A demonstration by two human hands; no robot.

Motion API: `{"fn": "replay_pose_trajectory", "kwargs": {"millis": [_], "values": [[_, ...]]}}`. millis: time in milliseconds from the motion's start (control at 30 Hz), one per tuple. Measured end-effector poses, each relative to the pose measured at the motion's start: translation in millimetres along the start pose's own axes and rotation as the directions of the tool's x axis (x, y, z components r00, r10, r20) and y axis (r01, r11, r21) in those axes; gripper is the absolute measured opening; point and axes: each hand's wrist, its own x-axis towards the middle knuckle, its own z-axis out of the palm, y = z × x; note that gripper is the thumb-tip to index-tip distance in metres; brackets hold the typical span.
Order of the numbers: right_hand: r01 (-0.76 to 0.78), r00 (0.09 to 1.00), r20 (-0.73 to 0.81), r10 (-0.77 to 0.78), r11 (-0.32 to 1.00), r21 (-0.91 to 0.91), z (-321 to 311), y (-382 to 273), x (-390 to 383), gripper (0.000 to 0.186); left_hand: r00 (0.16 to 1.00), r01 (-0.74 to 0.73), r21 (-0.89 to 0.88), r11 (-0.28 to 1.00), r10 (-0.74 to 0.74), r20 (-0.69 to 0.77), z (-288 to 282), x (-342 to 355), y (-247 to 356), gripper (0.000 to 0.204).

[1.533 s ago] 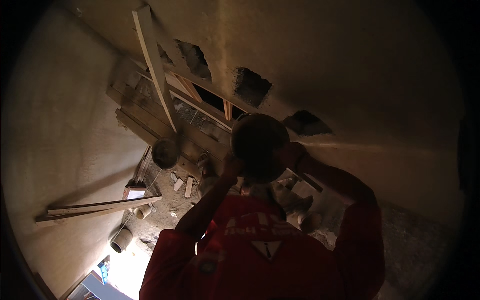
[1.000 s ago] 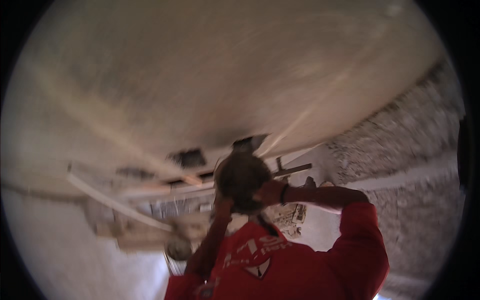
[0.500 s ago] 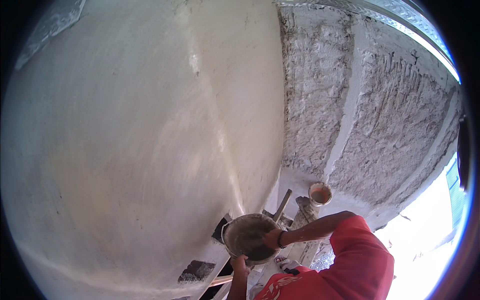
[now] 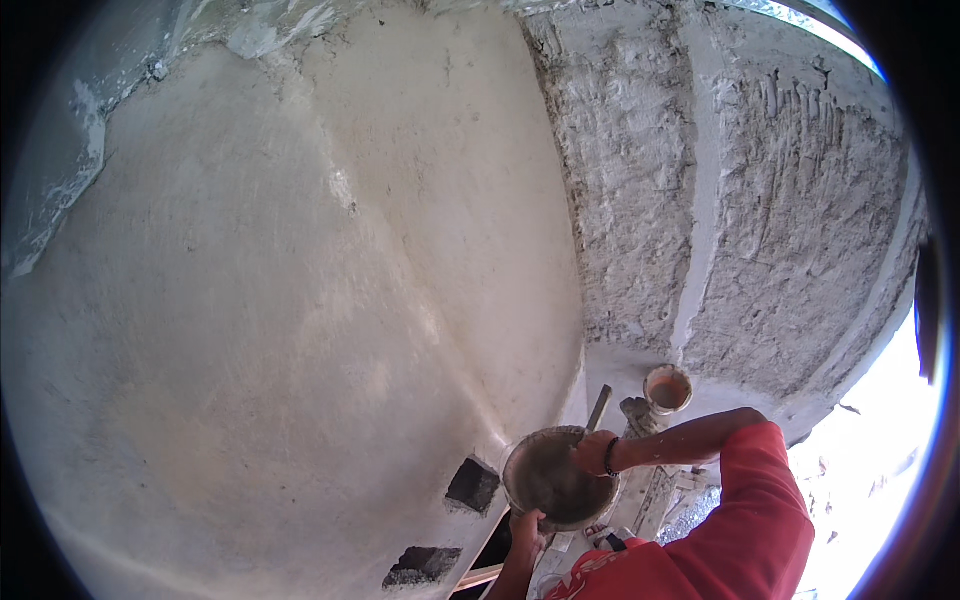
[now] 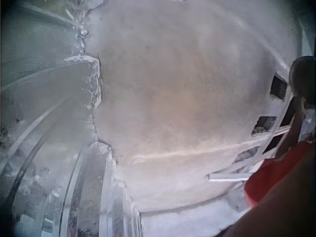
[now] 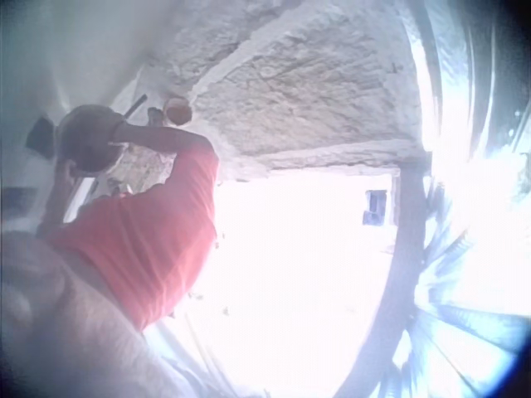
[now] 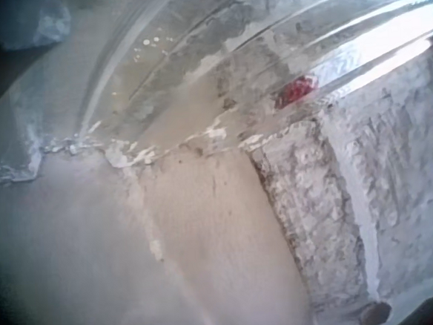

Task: The person smooths plaster on a wall using a long straight-edge tool, then scoops more plaster from a bucket with a trowel and applies it to the wall surface.

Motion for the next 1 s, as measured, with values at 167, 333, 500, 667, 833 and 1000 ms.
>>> {"fn": "replay_pose_trajectory", "kwargs": {"millis": [167, 333, 500, 667, 833, 1000], "values": [[0.158, 0.987, -0.012, -0.16, 0.984, -0.077, 75.8, 2.4, 8.9, 0.022, 0.994, 0.105, 0.227, 0.968, -0.102, -0.026, 34.6, 1.1, 14.4, 0.031], [0.359, 0.933, 0.039, -0.357, 0.933, -0.027, 66.1, -12.2, -18.4, 0.02, 0.996, 0.091, 0.117, 0.989, -0.089, -0.023, 28.2, 13.8, -4.1, 0.034], [0.423, 0.902, 0.146, -0.406, 0.899, -0.11, -15.2, 31.6, -25.0, 0.019, 0.995, 0.065, 0.153, 0.986, -0.053, -0.082, 24.4, 25.1, -26.0, 0.038], [0.037, 0.99, 0.142, -0.015, 0.988, -0.149, 30.2, 41.8, 19.7, 0.022, 0.999, -0.021, 0.142, 0.99, 0.027, -0.04, 41.8, 24.0, -29.5, 0.039], [0.308, 0.899, 0.382, -0.216, 0.931, -0.198, 24.3, 27.7, 15.0, 0.025, 0.995, 0.023, 0.139, 0.99, -0.009, -0.104, 43.2, 34.3, -36.6, 0.04], [0.261, 0.823, 0.498, -0.271, 0.961, 0.093, -0.5, 20.7, 22.0, 0.025, 0.998, 0.001, 0.08, 0.997, 0.004, -0.059, 42.7, 30.6, -47.0, 0.039]]}}
